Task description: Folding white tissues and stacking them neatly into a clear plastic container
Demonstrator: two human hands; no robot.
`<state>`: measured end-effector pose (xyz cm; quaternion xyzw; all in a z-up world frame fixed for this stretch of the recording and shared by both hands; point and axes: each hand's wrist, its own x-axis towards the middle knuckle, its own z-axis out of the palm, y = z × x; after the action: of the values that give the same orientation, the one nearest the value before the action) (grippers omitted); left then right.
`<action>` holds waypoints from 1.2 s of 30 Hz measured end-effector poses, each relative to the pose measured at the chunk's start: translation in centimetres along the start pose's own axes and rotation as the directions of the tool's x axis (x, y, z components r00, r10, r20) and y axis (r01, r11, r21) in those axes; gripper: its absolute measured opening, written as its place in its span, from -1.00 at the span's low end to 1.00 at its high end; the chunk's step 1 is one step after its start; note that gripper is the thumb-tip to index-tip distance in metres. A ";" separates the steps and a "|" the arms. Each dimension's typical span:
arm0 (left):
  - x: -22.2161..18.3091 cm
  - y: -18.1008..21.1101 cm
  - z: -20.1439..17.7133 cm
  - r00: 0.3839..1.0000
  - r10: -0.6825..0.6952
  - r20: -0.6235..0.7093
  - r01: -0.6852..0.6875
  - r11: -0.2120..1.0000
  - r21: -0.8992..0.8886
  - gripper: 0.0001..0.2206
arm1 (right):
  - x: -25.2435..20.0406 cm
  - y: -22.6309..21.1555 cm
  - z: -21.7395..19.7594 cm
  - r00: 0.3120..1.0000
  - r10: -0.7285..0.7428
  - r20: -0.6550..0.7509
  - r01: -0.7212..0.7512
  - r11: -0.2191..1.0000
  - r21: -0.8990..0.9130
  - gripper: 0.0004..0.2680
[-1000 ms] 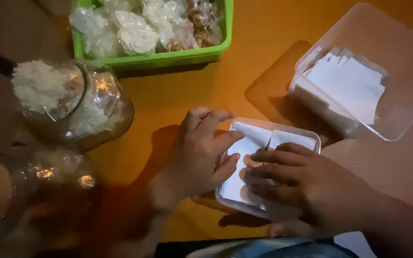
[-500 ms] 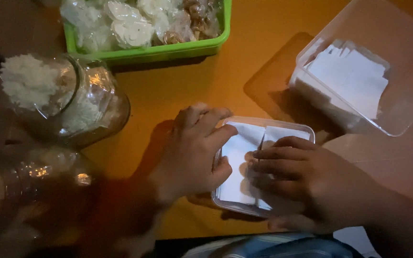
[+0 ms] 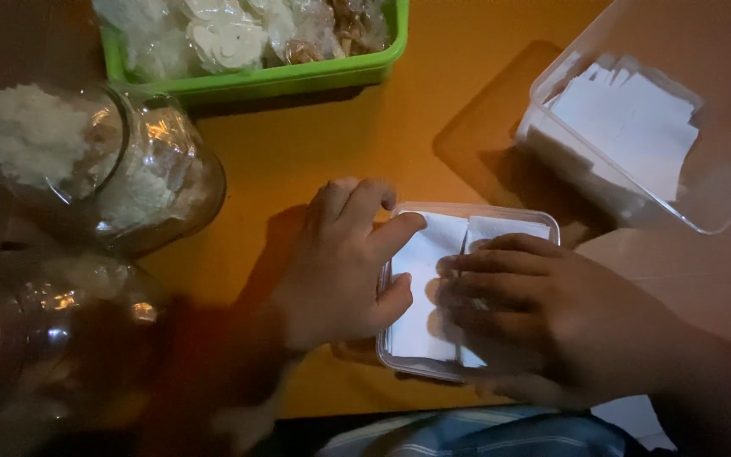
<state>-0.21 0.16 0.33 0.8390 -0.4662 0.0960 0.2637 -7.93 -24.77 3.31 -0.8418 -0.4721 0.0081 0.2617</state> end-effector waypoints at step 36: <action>3.2 3.4 -1.2 0.996 -0.004 -0.084 -0.009 0.988 -0.156 -0.67 | -4.8 2.4 -4.6 0.886 -0.010 -0.464 -0.098 0.973 -0.207 -0.82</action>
<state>-1.25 -3.00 3.80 0.8104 -0.4618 0.0945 0.3479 -7.50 -31.61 5.07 -0.8541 -0.3745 -0.2400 0.2694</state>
